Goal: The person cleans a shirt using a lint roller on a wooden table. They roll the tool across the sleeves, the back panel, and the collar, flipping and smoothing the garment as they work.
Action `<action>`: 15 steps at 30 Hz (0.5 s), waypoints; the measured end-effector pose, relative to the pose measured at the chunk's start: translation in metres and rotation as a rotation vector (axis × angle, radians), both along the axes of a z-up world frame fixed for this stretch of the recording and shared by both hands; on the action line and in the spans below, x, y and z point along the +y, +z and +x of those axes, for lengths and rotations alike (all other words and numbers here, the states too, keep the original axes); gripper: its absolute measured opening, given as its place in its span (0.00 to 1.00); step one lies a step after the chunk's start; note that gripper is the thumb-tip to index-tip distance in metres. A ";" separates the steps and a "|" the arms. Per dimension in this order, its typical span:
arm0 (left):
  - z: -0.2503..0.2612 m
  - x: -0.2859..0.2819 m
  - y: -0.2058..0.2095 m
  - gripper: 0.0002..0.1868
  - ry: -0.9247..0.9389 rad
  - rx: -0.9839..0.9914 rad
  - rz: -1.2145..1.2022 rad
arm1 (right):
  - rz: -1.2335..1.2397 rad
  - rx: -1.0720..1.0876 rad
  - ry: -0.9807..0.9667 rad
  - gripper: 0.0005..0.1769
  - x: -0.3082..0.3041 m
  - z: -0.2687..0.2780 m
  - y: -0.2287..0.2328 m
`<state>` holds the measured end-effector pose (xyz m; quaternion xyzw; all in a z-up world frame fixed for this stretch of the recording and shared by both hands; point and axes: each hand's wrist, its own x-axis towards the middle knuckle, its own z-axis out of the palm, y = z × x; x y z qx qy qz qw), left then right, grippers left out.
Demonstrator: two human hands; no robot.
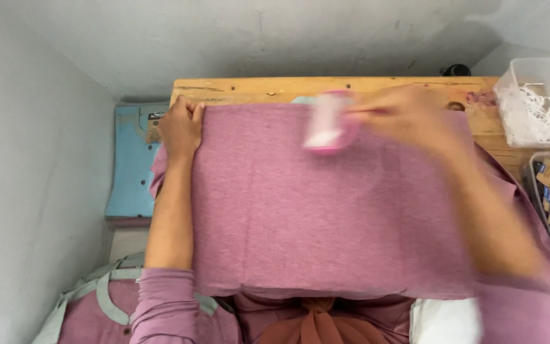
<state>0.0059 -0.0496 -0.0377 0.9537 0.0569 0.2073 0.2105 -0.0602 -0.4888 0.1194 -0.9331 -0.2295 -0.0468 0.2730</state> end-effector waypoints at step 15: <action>0.004 0.000 -0.005 0.16 0.062 0.028 -0.004 | 0.248 0.032 0.124 0.11 -0.040 0.002 -0.044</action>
